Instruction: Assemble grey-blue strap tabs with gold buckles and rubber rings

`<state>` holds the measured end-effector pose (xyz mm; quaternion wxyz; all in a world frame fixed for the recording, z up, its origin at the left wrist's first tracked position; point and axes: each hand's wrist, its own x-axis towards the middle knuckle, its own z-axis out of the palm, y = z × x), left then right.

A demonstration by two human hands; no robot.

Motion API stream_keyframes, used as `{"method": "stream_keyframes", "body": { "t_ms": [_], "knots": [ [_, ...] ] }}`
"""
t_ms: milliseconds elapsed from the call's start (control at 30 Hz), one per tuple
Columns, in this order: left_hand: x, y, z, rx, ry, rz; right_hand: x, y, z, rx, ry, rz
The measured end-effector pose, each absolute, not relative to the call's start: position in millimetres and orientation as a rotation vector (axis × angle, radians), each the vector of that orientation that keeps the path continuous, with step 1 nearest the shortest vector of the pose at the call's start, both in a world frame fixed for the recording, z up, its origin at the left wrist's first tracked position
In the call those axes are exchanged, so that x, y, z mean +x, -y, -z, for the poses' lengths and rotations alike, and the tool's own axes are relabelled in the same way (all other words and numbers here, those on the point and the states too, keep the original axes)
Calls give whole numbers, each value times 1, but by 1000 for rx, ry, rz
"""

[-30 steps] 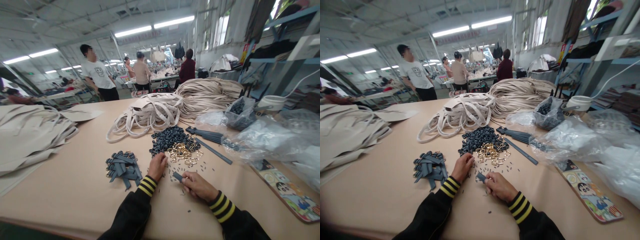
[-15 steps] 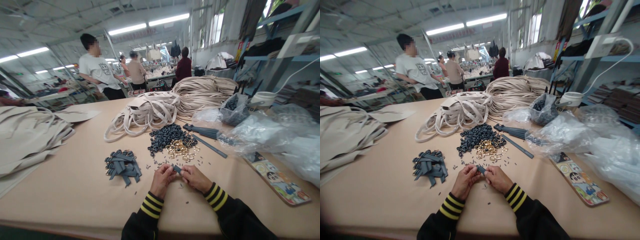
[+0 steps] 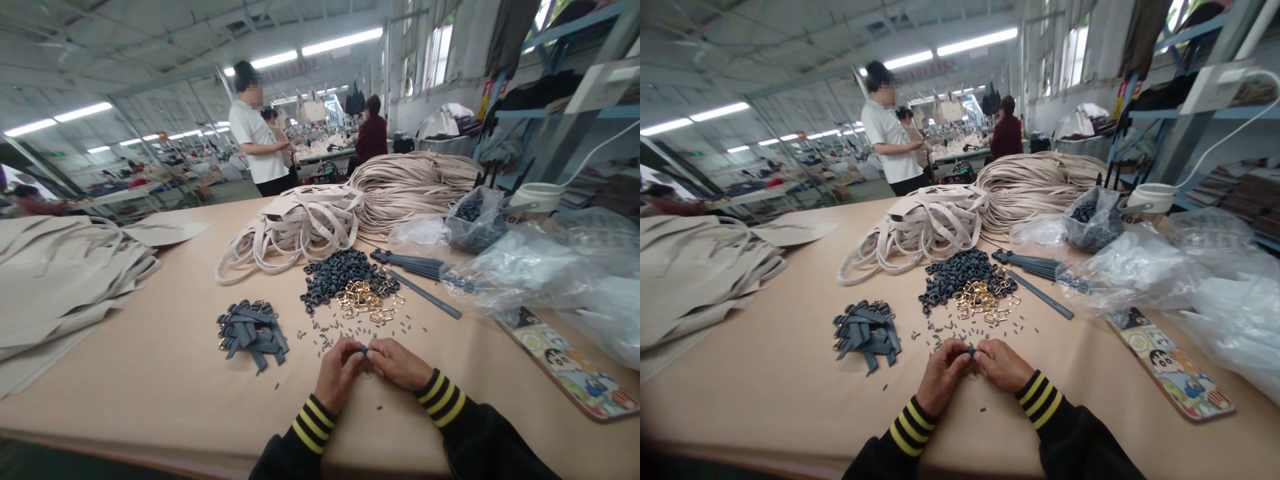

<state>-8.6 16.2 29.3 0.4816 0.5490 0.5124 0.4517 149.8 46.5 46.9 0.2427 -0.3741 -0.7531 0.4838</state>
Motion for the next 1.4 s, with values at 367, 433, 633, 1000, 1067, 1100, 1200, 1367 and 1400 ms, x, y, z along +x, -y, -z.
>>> {"method": "stream_keyframes", "body": {
  "t_ms": [367, 433, 633, 1000, 1067, 1100, 1200, 1367, 1400],
  "knots": [
    [0, -23, -30, 941, -1088, -1052, 140, -42, -31, -1113, 1980, -1202],
    [3, -22, -28, 926, -1089, -1026, 140, -42, -32, -1128, 1986, -1167],
    [3, -27, -26, 940, -1204, -1073, 146, -46, -39, -1118, 2005, -1128],
    [19, -69, -46, 2050, -1351, -964, 177, -67, -46, -1321, 1482, -1124],
    [25, -76, -47, 2468, -1296, -720, 179, -70, -43, -1315, 1385, -1171],
    [28, -80, -48, 2595, -1289, -581, 179, -70, -41, -1300, 1366, -1193],
    [35, -92, -47, 2773, -1360, -293, 177, -70, -38, -1272, 1354, -1223],
    [30, -102, -50, 2588, -1395, -389, 175, -70, -36, -1311, 1322, -1253],
    [26, -100, -52, 2466, -1409, -450, 175, -70, -35, -1326, 1315, -1268]
  ]
}}
